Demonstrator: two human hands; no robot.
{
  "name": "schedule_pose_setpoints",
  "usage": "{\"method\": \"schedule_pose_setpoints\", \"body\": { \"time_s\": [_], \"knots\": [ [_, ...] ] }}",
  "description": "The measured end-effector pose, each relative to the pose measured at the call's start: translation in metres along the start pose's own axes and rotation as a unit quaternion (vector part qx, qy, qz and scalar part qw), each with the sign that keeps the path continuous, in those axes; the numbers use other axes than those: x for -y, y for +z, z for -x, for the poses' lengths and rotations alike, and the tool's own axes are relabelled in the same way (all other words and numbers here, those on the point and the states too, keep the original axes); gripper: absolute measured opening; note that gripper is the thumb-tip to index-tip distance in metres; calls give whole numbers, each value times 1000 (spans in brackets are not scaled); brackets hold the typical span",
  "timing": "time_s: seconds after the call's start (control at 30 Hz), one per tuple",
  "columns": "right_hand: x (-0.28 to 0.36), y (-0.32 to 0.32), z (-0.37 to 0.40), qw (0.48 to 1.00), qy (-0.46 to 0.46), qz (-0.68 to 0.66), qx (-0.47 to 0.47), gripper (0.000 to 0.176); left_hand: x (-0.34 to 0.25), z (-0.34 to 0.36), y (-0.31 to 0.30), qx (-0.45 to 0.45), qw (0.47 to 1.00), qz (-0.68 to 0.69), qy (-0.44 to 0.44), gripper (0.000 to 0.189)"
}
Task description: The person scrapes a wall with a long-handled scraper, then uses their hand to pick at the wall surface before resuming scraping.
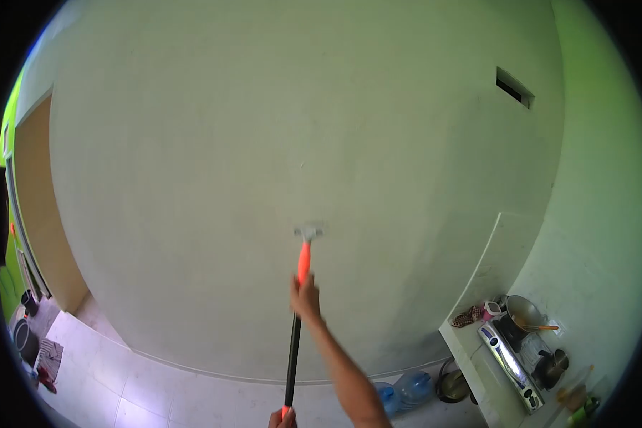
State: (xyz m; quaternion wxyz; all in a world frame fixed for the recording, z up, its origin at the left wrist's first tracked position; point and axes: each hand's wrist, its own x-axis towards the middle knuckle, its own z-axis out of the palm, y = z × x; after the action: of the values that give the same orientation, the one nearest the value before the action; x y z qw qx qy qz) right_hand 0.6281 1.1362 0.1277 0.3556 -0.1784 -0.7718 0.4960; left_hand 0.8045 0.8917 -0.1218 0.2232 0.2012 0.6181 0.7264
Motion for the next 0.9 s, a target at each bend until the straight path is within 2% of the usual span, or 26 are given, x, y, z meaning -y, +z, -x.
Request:
{"method": "schedule_pose_setpoints", "body": {
  "time_s": [0.07,0.13,0.2,0.23,0.27,0.3,0.33,0.37,0.4,0.47,0.53,0.57,0.6,0.67,0.73,0.77,0.9],
  "knots": [
    [-57,12,83,997,68,-47,6,34,100,11,-20,-52,994,-46,87,53],
    [-109,31,177,992,108,-60,39,35,52,48,-46,5,999,-19,-46,55],
    [-150,52,277,973,165,-144,75,33,54,54,-56,5,996,-31,-88,62],
    [-149,53,319,956,205,-176,115,32,57,60,-59,5,993,-35,-110,65],
    [-153,56,353,949,205,-210,113,27,50,67,-58,5,993,-32,-117,69],
    [-186,70,369,968,142,-191,82,29,46,74,-54,5,992,-30,-126,72],
    [-218,83,380,981,79,-171,50,44,37,81,-48,5,990,-26,-137,76],
    [-138,41,367,940,245,-193,138,25,30,86,-43,20,989,-17,-145,83],
    [-122,37,369,933,246,-238,115,22,22,88,-40,34,984,5,-174,83],
    [-91,23,368,937,258,-229,58,22,-6,92,-36,136,981,20,-135,82],
    [-86,11,372,959,208,-189,45,24,69,84,-54,154,984,-73,-50,62],
    [-85,7,376,959,213,-180,43,25,47,77,-65,209,957,-183,-82,53],
    [-89,3,380,969,174,-168,54,18,26,77,-66,208,955,-197,-69,58],
    [-87,-8,389,980,167,-88,65,18,8,73,-67,153,973,-159,-69,52],
    [-78,-16,397,969,204,-119,79,20,-16,63,-65,94,973,-213,-10,46],
    [-72,-20,399,963,219,-136,84,21,-35,55,-62,79,970,-228,-9,44],
    [-40,-33,391,953,245,-158,87,25,-91,14,-38,40,973,-189,127,61]
  ]
}}
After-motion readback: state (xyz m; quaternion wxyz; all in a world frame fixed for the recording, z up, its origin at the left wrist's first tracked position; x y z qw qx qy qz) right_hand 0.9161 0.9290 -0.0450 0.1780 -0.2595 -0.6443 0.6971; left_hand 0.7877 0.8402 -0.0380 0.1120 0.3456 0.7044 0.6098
